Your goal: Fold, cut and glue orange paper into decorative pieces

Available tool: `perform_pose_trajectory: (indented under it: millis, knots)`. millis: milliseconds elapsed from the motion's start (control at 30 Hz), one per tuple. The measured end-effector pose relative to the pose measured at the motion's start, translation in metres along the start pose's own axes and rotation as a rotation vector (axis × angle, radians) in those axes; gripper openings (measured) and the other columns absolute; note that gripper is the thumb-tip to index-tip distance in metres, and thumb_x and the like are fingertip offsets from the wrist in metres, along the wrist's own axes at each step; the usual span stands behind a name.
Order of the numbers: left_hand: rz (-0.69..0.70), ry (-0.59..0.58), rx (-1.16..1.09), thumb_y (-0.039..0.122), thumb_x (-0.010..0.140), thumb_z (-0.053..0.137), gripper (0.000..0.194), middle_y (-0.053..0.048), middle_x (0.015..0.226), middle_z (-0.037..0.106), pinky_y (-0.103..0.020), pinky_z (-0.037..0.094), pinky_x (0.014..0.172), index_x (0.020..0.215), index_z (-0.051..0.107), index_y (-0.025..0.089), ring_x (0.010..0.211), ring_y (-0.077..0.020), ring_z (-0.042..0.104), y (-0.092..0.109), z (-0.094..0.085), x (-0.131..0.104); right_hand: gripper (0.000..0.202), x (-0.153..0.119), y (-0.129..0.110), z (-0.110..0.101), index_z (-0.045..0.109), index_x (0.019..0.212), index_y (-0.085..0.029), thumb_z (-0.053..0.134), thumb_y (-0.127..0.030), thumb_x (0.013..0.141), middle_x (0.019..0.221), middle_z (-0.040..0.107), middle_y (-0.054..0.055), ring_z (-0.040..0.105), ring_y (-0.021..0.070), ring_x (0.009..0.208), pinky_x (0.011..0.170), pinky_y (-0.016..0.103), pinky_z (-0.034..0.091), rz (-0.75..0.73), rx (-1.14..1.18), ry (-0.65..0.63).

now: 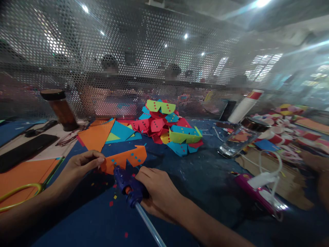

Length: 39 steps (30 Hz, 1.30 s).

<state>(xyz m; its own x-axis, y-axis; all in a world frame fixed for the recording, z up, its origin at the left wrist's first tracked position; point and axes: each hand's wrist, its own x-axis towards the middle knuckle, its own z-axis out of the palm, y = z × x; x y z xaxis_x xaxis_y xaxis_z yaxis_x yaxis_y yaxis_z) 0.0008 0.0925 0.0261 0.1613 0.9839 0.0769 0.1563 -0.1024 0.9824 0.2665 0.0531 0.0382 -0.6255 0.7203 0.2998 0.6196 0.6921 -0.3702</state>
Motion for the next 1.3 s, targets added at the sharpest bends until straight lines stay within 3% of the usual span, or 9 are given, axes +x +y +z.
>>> perform_pose_trajectory:
  millis: [667, 933, 1300]
  knots:
    - [-0.008, 0.013, 0.016, 0.045, 0.081, 0.067, 0.028, 0.002, 0.063, 0.060, -0.024, 0.042, 0.059, 0.073, 0.067, 0.019, 0.060, -0.0139, 0.056, 0.000, -0.001, 0.000, 0.016, 0.001, -0.004, -0.004, 0.054, 0.080, -0.020, 0.052, -0.028, 0.094, 0.076, 0.057, 0.001, 0.052, 0.0131, 0.064, 0.058, 0.024, 0.037, 0.010, 0.080, 0.006]
    - [-0.006, 0.023, 0.022, 0.047, 0.080, 0.068, 0.030, 0.001, 0.062, 0.061, -0.025, 0.040, 0.059, 0.071, 0.066, 0.019, 0.060, -0.0145, 0.056, 0.001, 0.000, 0.004, 0.014, -0.002, 0.008, -0.001, 0.050, 0.082, -0.020, 0.057, -0.028, 0.092, 0.077, 0.052, -0.001, 0.048, 0.0116, 0.064, 0.058, 0.024, 0.034, 0.004, 0.124, 0.137]
    - [0.012, 0.057, 0.018, 0.046, 0.079, 0.068, 0.028, 0.002, 0.061, 0.059, -0.024, 0.038, 0.058, 0.070, 0.066, 0.019, 0.059, -0.0137, 0.053, 0.001, -0.004, 0.004, 0.018, -0.001, 0.004, -0.005, 0.049, 0.080, -0.021, 0.060, -0.030, 0.091, 0.075, 0.048, -0.002, 0.044, 0.0111, 0.061, 0.056, 0.024, 0.035, 0.041, 0.167, 0.242]
